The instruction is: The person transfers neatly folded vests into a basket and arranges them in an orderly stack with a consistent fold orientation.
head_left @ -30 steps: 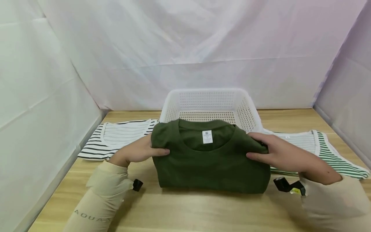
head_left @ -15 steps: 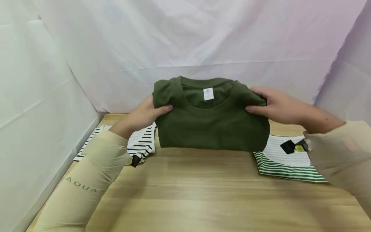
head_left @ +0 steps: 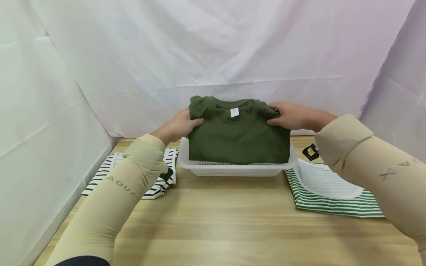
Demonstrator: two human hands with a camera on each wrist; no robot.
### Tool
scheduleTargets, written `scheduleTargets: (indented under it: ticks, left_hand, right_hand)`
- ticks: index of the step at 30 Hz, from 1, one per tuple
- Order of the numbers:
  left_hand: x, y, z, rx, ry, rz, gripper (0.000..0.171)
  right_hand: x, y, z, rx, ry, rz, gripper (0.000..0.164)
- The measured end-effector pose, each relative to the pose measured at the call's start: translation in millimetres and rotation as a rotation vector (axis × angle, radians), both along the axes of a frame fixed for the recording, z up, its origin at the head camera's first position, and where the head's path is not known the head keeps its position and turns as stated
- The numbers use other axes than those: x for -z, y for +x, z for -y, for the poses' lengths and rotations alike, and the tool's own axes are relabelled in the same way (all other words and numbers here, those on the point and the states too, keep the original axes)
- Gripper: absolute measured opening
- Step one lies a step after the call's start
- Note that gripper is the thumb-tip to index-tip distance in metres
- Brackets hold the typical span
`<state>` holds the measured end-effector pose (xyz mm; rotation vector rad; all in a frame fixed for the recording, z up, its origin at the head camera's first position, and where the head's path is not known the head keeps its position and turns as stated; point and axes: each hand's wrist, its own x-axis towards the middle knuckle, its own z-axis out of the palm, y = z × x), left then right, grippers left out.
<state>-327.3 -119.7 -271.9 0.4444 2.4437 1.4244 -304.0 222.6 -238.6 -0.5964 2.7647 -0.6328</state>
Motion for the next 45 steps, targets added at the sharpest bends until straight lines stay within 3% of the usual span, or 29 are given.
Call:
scheduleTargets:
  ticks: [6,11,15,19,22,29,33,36,38,41,42,45]
  left_hand:
    - [23.2,-9.9,0.1,0.003,-0.19,0.036,0.056]
    - [34.3,-12.0,-2.0,0.03,-0.343,0.02,0.052]
    - [37.7,-11.8,-10.6,0.051,-0.503,-0.045,0.053]
    - [37.4,-11.2,-21.9,0.041,-0.645,-0.101,0.065]
    - [36.9,-10.2,-28.2,0.016,-0.692,-0.111,0.073]
    - [36.1,-5.6,-32.6,-0.021,-0.69,-0.111,0.079]
    - [33.8,0.9,-33.9,0.0,-0.798,-0.195,0.057]
    - [34.7,6.3,-35.3,0.01,-0.874,-0.289,0.032]
    - [36.3,10.0,-36.5,0.014,-0.917,-0.359,0.025]
    - [38.6,14.5,-38.4,0.066,-0.986,-0.442,0.026]
    - [39.0,16.2,-39.3,0.105,-1.013,-0.456,0.031]
    - [41.5,20.1,-41.4,0.259,-1.091,-0.417,0.05]
  right_hand:
    - [23.3,-10.7,14.5,-0.023,0.083,0.112,0.029]
    - [34.5,-14.0,22.3,-0.041,0.171,0.181,0.038]
    - [42.2,-12.5,25.7,-0.028,0.256,0.182,0.034]
    - [46.1,-10.5,25.4,0.01,0.321,0.122,0.037]
    - [46.1,-10.5,24.0,0.039,0.33,0.11,0.043]
    - [42.8,-11.0,21.1,0.088,0.329,0.14,0.05]
    - [41.5,-9.2,23.0,0.078,0.365,0.07,0.048]
    - [38.7,-2.7,25.4,0.031,0.465,-0.085,0.036]
    - [36.4,3.7,26.8,-0.007,0.552,-0.205,0.027]
    - [34.8,13.2,29.7,-0.082,0.655,-0.331,0.022]
    - [35.8,15.3,30.8,-0.124,0.662,-0.331,0.023]
    - [40.8,21.4,34.2,-0.234,0.646,-0.196,0.035]
